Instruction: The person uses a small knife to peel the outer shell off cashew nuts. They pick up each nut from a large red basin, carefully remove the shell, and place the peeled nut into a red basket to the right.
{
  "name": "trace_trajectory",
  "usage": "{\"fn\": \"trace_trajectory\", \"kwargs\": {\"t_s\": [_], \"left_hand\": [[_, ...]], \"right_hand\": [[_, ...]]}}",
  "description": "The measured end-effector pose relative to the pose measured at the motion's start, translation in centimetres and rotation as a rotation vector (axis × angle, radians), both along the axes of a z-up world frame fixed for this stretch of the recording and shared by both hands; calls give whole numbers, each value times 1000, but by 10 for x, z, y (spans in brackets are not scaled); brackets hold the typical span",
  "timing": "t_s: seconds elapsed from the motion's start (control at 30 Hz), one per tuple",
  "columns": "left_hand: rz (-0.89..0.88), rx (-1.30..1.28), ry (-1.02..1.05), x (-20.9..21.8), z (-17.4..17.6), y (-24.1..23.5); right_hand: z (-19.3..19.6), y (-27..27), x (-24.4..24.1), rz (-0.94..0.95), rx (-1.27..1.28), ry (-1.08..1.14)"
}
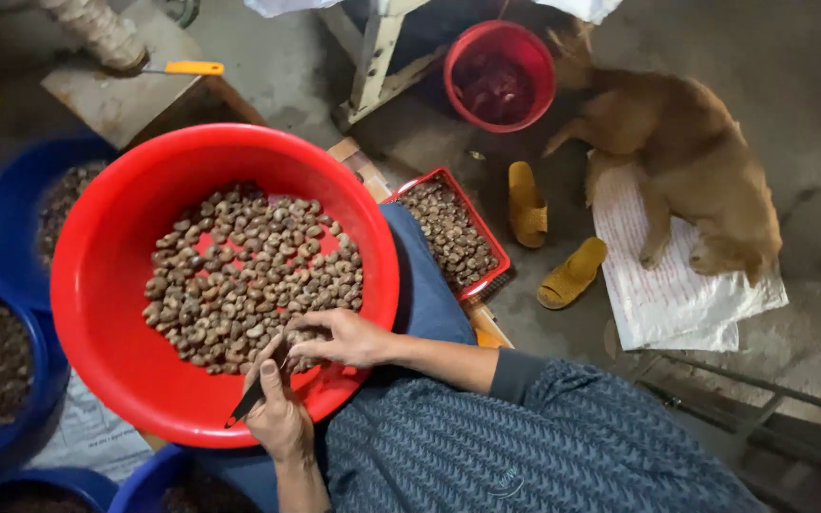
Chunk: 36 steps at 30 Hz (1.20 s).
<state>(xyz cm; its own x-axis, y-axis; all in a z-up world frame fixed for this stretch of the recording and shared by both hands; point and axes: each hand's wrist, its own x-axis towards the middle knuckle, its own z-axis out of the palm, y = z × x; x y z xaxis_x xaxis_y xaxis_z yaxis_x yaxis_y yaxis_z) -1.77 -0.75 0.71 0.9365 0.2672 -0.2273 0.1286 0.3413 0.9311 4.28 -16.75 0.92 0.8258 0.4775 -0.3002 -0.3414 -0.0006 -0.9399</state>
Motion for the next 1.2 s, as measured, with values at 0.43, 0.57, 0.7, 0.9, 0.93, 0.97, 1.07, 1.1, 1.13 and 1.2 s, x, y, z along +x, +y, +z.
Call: {"fn": "trace_trajectory", "kwargs": {"t_s": [0.43,0.57,0.7,0.9,0.93,0.97,1.07,1.1,1.13,1.2], "left_hand": [[77,397,-75,4,-18,-10],[86,354,-138,0,-26,-1],[88,249,-190,5,-31,1],[53,198,-200,14,-10,5],[62,200,-195,14,-13,6],[78,140,-190,14,-16,8],[82,101,-194,12,-16,6],[68,122,-205,12,-15,5],[68,122,-204,13,-15,6],[105,149,-157,14,-16,7]], "right_hand": [[-48,9,2,101,261,167],[-51,12,3,58,296,117],[-52,12,10,37,316,82],[-38,12,14,-16,322,95],[-40,11,13,-7,322,100],[-41,11,13,-15,326,109],[-41,9,12,-25,327,123],[-41,9,13,-29,324,125],[-38,8,14,-29,323,126],[-34,5,15,-47,287,114]]}}
